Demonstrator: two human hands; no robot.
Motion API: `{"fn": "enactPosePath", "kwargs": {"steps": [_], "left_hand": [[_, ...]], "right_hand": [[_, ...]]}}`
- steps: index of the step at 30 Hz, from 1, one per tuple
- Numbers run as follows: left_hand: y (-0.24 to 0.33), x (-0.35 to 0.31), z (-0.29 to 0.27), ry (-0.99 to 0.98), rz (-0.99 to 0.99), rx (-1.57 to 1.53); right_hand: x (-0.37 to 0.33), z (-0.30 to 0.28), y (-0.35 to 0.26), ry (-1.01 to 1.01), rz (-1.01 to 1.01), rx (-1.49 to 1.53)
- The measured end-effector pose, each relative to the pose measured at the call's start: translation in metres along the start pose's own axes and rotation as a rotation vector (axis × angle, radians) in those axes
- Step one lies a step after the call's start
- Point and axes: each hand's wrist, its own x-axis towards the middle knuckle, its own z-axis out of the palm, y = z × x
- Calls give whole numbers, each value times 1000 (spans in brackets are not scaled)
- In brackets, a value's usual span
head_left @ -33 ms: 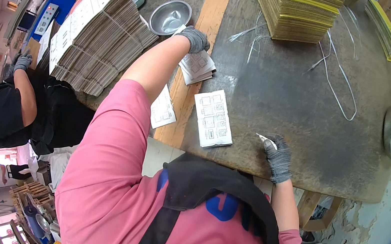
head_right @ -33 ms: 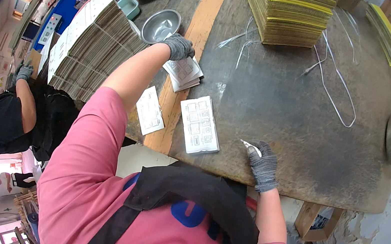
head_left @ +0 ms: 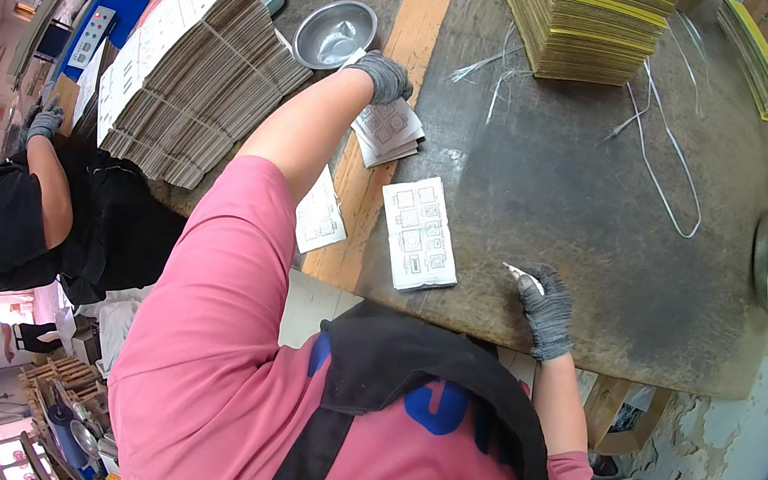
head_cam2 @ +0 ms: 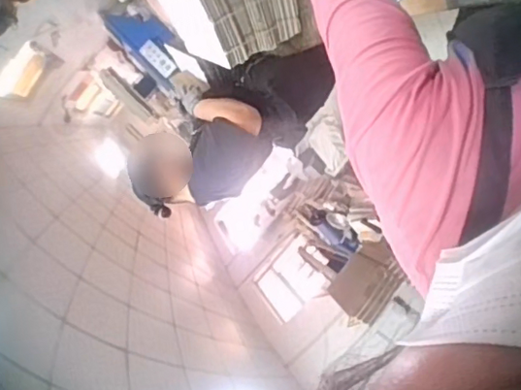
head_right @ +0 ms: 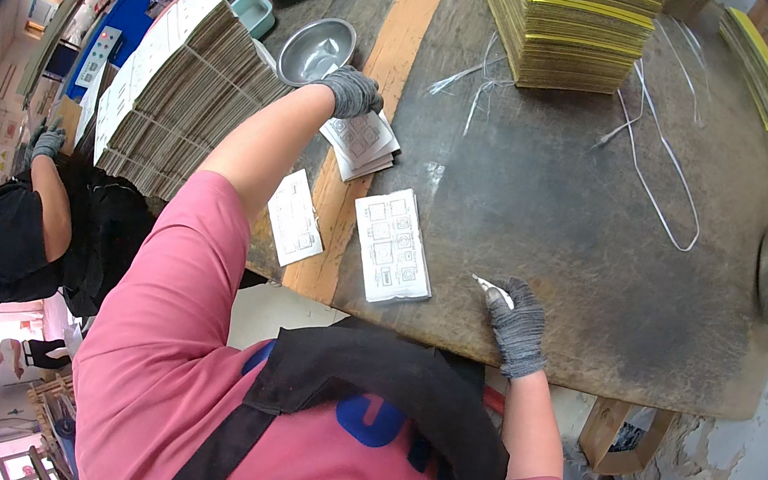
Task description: The person separates a stack of printed paper sheets into smaller piles on a work table, then briefly handles a pot of food items before resuming paper separation. The person uses gloved hands to move and stack the sheets.
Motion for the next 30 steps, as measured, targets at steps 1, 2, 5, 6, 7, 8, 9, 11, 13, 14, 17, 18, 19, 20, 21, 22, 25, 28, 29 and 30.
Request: {"fn": "enactPosePath", "kwargs": {"steps": [1, 2, 5, 6, 7, 8, 9, 11, 13, 14, 17, 18, 19, 20, 21, 22, 25, 28, 29, 30], "left_hand": [[-3, 0, -1, -10, -10, -38], [-5, -1, -2, -15, -23, -74], [-20, -13, 5, 263, -182, -520], [-24, -23, 15, 466, -264, -740], [-25, -30, 27, 623, -284, -1045], [-18, -34, 42, 654, -420, -1479], [-9, -34, 57, 728, -403, -1787], [16, -29, 88, 788, -587, -2125], [40, -21, 111, 710, -1004, -2193], [42, -21, 120, 644, -1112, -1934], [53, -32, 132, 588, -1156, -1493], [65, -41, 135, 699, -1073, -1555], [79, -53, 137, 814, -986, -1610], [93, -65, 139, 961, -884, -1659], [114, -77, 142, 803, -825, -1790], [138, -87, 143, 769, -698, -1907], [180, -107, 143, 559, -632, -1776], [187, -108, 136, 628, -625, -1587], [183, -106, 134, 632, -609, -1544], [178, -104, 131, 656, -601, -1501]], "right_hand": [[1, 0, 0, 0, -45, 0], [2, 1, -1, 4, -60, -8], [7, 4, 0, 6, -119, -11], [9, 5, 0, -11, -78, 4], [12, 6, 0, -26, -76, 18], [14, 7, 0, -44, -18, -8], [16, 8, 0, -59, 5, -37], [21, 10, -1, -66, -3, -125], [25, 13, -4, -53, -79, -247], [27, 15, -6, -89, -15, -234], [36, 25, -14, -147, 30, -259], [38, 27, -17, -182, 16, -260], [41, 33, -21, -217, -1, -258], [44, 39, -25, -242, -63, -240], [46, 47, -28, -249, 21, -242], [47, 54, -32, -248, -24, -276], [53, 75, -42, -250, -127, -359], [56, 85, -50, -283, -70, -419], [56, 87, -51, -291, -63, -424], [56, 88, -52, -302, -72, -423]]}}
